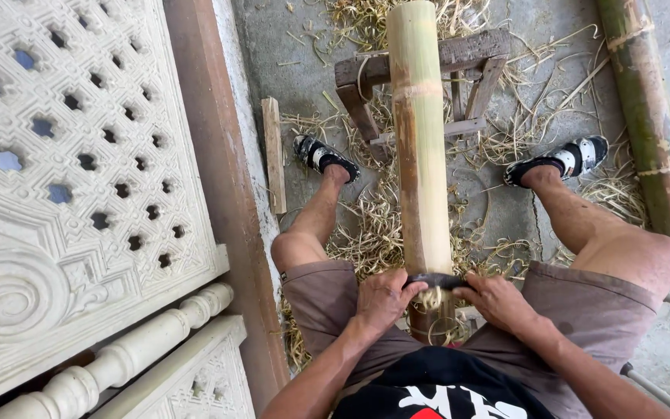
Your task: Shaving the outer layer of a bamboo pole with a curved drawknife.
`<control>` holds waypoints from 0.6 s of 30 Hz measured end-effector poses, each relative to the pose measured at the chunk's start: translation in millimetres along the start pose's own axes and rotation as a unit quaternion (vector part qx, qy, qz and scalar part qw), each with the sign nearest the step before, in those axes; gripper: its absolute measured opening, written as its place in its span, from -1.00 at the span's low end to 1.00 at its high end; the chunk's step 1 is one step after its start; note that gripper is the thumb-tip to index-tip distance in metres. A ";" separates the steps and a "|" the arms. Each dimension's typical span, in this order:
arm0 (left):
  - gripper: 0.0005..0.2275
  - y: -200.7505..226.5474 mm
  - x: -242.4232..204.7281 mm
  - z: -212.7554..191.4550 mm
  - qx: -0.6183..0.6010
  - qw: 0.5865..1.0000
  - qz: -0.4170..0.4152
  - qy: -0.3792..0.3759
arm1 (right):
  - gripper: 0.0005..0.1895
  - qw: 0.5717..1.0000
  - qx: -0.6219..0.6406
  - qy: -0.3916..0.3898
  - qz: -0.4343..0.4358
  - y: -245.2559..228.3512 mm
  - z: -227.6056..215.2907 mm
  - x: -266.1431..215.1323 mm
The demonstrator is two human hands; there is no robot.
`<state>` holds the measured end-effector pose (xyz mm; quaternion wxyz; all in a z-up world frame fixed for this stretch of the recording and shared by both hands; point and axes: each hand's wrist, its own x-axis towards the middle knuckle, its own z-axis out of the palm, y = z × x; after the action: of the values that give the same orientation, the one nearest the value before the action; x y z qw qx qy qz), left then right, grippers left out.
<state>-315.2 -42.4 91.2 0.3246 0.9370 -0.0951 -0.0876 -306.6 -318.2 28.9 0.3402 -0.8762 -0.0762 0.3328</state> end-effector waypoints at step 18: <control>-0.51 -121.8 311.9 -14.8 -0.015 0.972 0.008 0.233 | -0.62 0.975 -0.048 0.206 -0.063 -93.6 -186.8 293.9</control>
<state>4.3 -13.1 -5.4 0.3524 0.9259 -0.0228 0.1340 46.1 -243.5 35.5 0.3264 -0.9347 -0.0755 0.1186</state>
